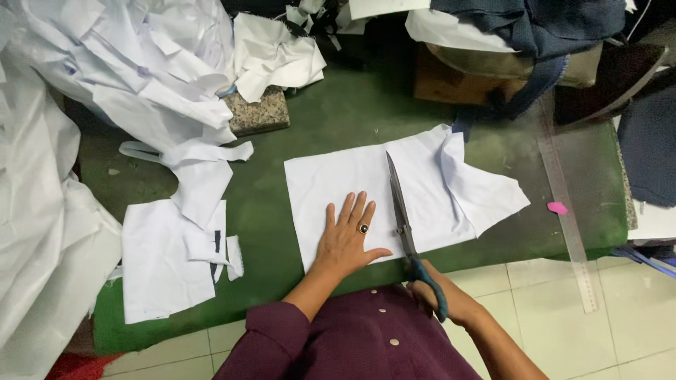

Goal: The person measures white fabric with a ruler and marks it with tailor's chalk before cutting a rectangular piece with large shears. They then measure and cut a smaller section from the rectangular piece.

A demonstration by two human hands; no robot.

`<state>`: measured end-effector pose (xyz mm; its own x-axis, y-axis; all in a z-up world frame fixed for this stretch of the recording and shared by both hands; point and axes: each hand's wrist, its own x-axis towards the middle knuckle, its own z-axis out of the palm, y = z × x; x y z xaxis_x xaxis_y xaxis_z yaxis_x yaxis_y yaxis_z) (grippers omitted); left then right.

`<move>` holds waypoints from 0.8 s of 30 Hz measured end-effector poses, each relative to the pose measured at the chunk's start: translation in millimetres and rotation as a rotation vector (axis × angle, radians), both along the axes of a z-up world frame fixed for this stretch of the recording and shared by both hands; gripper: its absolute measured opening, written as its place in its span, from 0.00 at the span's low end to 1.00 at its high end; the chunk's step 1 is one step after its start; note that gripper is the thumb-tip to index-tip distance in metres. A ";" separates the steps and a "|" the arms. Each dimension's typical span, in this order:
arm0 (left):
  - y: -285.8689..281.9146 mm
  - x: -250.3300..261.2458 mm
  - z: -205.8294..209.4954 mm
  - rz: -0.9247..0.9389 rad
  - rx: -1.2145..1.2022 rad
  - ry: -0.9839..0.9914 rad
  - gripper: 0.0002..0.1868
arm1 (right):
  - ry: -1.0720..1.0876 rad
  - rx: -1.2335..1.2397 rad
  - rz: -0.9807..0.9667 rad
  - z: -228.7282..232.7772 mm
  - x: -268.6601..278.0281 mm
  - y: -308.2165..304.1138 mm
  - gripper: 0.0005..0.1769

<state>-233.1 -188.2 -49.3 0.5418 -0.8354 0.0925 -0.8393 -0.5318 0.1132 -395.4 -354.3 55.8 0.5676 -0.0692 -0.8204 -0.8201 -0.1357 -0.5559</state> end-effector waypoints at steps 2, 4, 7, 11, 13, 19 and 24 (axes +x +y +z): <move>-1.0 2.0 0.2 0.002 -0.037 0.032 0.61 | 0.066 -0.080 -0.080 8.8 11.6 3.4 0.17; 0.0 2.8 2.5 0.002 -0.037 0.018 0.61 | 0.083 -0.022 -0.138 19.1 17.6 0.7 0.17; -1.0 2.9 4.9 0.001 -0.048 0.001 0.60 | 0.015 0.123 -0.195 -9.1 7.4 -11.2 0.20; 1.7 2.8 11.2 0.010 -0.081 -0.046 0.60 | -0.014 0.060 -0.119 -6.8 32.4 -7.8 0.16; 1.7 2.5 6.4 -0.003 -0.022 0.104 0.61 | -0.087 -0.153 -0.039 -57.2 23.1 -27.7 0.19; -0.3 7.8 3.1 0.014 0.048 0.379 0.56 | 0.033 -0.869 0.127 -40.4 99.7 -91.3 0.33; 20.6 32.0 -18.0 0.140 -0.528 0.201 0.23 | -0.161 -1.028 0.172 -74.3 115.1 -154.6 0.56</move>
